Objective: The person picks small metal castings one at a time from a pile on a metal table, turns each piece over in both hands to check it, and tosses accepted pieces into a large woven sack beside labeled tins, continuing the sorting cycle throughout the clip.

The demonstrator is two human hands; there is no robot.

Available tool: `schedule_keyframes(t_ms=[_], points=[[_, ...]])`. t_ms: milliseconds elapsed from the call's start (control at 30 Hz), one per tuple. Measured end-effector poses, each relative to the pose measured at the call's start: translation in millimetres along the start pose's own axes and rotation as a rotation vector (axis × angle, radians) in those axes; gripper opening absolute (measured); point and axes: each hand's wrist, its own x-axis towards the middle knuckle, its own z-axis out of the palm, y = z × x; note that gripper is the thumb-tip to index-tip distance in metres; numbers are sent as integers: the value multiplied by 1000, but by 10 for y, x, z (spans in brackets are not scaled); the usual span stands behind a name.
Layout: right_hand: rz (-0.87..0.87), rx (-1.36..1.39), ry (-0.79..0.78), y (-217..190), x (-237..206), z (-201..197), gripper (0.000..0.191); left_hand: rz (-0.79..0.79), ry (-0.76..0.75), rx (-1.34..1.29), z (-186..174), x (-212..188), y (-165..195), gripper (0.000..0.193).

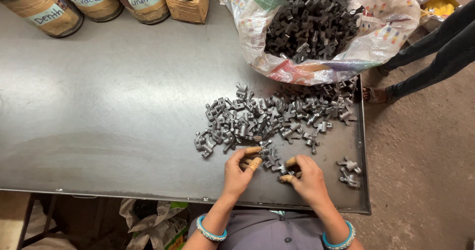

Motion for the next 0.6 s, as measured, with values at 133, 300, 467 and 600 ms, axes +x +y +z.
schedule_keyframes(t_ms=[133,300,467,600], points=[[76,808,-138,169,51,-36,35,-15,-132,-62,104,0,37,41],[286,1226,-318,183,60,-95,30,-176,-285,-432,244,-14,17,38],[405,1390,-438,126,69,-71,34,-210,-245,-504,278,-15,-78,28],[373,1218,-473,169,60,-35,35,-157,-209,-420,230,-10,-93,22]])
